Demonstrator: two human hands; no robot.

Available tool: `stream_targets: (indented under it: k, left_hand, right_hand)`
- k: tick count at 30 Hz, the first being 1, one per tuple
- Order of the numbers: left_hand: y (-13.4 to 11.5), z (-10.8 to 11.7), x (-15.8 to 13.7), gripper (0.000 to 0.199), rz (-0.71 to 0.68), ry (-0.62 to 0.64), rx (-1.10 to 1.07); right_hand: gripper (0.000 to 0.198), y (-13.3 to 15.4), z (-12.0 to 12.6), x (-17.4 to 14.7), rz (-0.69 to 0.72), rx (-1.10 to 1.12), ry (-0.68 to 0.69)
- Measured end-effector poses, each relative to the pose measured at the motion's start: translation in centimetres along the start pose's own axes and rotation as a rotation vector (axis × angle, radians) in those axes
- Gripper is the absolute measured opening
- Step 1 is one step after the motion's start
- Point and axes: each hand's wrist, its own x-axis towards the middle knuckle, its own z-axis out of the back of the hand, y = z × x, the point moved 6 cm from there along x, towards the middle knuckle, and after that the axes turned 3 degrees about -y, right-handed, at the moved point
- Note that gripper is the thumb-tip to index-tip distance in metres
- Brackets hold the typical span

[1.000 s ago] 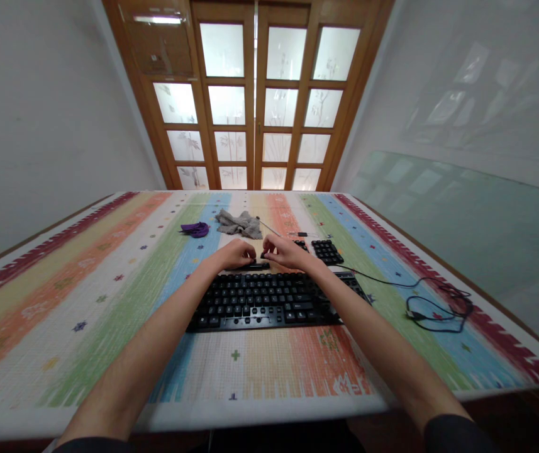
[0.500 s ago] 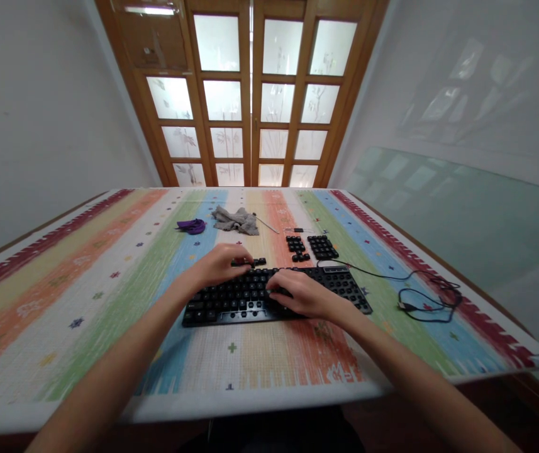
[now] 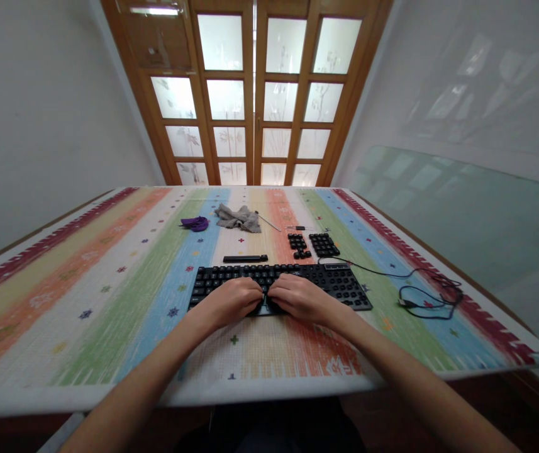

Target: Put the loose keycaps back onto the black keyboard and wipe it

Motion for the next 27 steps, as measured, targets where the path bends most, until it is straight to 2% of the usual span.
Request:
stream_targets:
  k: [8, 19, 27]
  left_hand:
    - [-1.0, -0.2, -0.2, 0.021, -0.003, 0.011, 0.129]
    - [-1.0, -0.4, -0.2, 0.021, 0.04, 0.003, 0.139]
    - [-1.0, -1.0, -0.3, 0.021, 0.011, 0.011, 0.187]
  right_hand:
    - [0.023, 0.6, -0.2, 0.3, 0.005, -0.026, 0.003]
    - [0.023, 1.0, -0.5, 0.0, 0.01, -0.088, 0.003]
    - [0.021, 1.1, -0.9, -0.2, -0.04, -0.094, 0.0]
